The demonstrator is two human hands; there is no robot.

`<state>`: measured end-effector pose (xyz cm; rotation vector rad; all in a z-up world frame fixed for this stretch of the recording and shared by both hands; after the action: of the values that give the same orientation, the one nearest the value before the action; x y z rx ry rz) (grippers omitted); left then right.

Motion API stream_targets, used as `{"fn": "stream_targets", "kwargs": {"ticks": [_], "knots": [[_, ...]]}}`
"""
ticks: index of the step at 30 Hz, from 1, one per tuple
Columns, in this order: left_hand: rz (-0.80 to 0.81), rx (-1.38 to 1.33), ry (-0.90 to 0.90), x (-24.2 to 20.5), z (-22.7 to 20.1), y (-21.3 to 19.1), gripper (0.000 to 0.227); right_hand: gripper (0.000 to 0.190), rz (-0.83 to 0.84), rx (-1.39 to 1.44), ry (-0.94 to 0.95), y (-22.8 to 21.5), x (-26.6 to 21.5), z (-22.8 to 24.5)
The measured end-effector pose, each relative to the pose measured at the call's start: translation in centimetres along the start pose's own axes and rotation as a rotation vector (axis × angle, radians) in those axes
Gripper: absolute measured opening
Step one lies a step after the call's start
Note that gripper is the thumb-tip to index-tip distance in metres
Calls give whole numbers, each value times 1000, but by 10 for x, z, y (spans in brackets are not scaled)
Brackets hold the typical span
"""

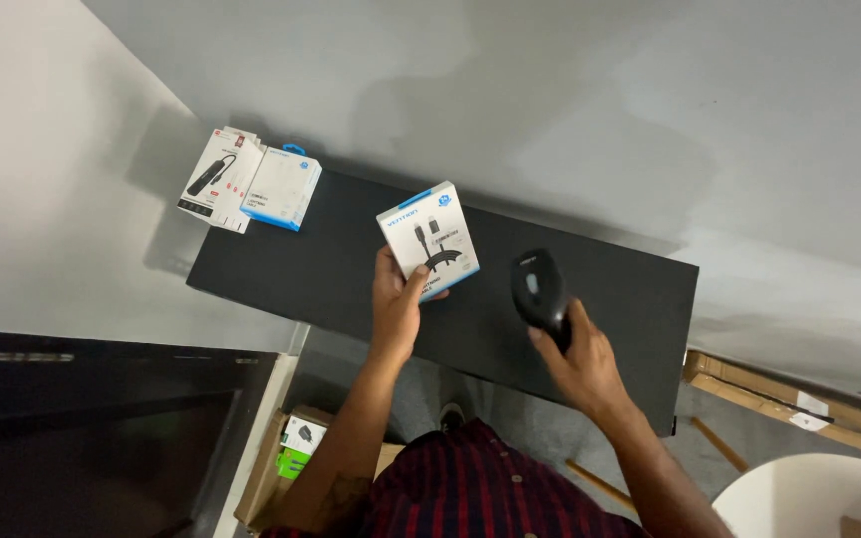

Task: The person picks up several electronics boxes from a larger shipping carton one by one, scans the barcode on each box using a handheld scanner, and places the scanned boxes in a stack on a black table.

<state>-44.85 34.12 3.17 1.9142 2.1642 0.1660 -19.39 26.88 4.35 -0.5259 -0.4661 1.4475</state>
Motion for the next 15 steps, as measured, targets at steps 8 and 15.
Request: {"fn": "stream_targets", "kwargs": {"ticks": [8,15], "knots": [[-22,-42,8,-1,6,-11,49,56,44,-669,-181,38,29,-90],[-25,-82,23,-4,24,-24,51,62,8,-808,-272,54,38,-140]]}}
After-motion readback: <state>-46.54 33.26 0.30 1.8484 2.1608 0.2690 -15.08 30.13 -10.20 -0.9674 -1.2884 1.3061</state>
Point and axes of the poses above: each hand's wrist, its own x-axis towards the middle knuckle, its own y-axis out of the palm, z = x × y, the point moved 4 cm from there along x, towards the middle knuckle, and after that the axes turned 3 degrees about -z, right-handed, at the moved point
